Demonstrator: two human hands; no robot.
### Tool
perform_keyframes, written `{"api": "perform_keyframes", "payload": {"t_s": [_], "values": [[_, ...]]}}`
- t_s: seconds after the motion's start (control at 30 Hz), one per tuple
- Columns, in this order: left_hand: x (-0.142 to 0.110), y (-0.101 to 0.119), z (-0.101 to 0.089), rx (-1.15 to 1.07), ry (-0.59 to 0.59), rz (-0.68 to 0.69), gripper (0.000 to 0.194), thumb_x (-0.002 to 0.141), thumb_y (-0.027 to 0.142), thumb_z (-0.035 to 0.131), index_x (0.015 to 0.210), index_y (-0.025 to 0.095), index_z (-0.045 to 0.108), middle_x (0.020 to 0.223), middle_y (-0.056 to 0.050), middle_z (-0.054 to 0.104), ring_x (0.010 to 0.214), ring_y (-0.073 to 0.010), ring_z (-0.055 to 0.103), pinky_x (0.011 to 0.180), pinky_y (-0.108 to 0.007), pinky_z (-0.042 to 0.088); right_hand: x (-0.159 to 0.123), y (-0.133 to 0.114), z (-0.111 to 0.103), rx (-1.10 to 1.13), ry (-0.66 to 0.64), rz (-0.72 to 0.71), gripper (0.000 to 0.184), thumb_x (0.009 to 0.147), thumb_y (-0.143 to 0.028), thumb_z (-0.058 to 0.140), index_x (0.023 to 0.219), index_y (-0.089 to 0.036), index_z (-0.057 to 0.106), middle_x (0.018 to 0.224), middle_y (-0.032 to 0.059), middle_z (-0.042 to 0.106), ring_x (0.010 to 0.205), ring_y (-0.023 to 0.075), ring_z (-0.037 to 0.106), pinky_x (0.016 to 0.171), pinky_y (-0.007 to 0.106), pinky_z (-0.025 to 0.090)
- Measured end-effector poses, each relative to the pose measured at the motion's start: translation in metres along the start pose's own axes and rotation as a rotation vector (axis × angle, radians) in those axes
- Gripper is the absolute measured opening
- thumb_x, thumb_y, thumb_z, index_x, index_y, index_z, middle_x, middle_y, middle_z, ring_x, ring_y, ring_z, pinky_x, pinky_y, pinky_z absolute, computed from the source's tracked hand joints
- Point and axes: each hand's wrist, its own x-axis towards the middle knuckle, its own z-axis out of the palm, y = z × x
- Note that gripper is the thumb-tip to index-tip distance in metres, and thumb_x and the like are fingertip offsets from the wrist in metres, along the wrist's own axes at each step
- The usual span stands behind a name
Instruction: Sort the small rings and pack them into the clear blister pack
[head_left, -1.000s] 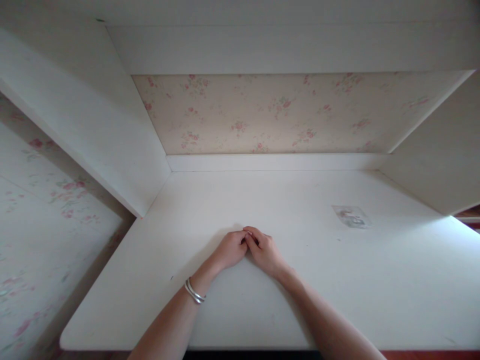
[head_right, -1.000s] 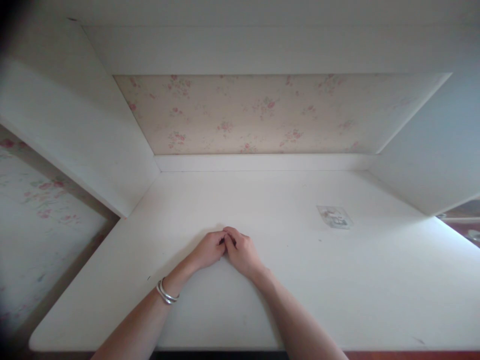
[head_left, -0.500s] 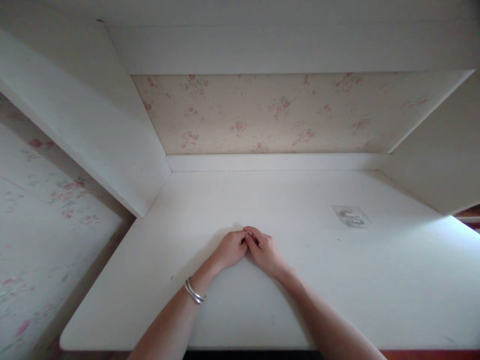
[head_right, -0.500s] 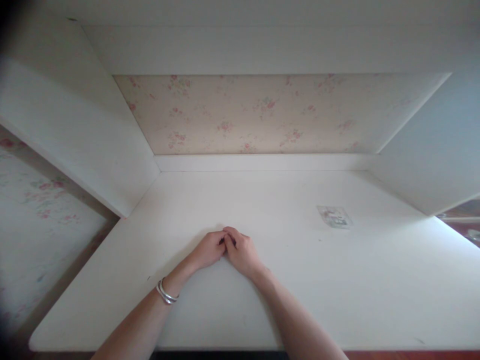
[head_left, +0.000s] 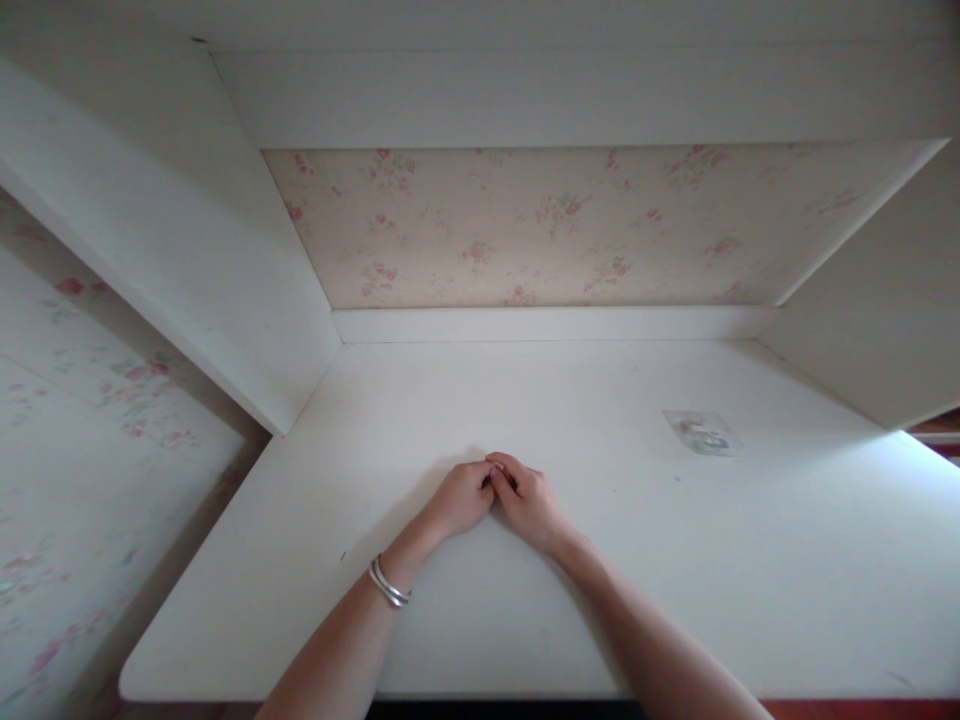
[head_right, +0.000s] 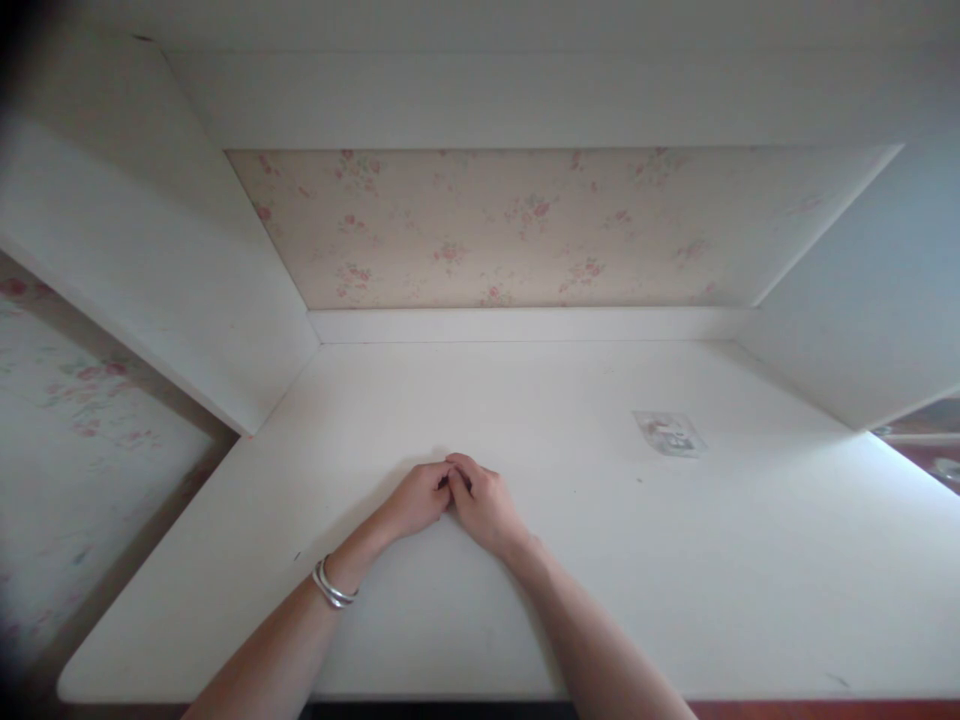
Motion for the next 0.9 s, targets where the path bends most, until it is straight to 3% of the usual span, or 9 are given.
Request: {"api": "perform_keyframes", "payload": {"t_s": [0.9], "values": [[-0.0002, 0.0024, -0.0008, -0.030, 0.006, -0.010, 0.031, 0.081, 0.013, 0.039, 0.093, 0.015, 0.067, 0.091, -0.007, 0.070, 0.085, -0.0193, 0.064, 0.077, -0.028, 0.047, 0.0008, -0.0028, -0.0008, 0.019, 0.002, -0.013, 0.026, 0.090, -0.025, 0.040, 0.108, -0.022, 0.059, 0.098, 0.0038, 0.067, 0.087, 0.0158, 0.062, 0.079, 0.028, 0.047]]}}
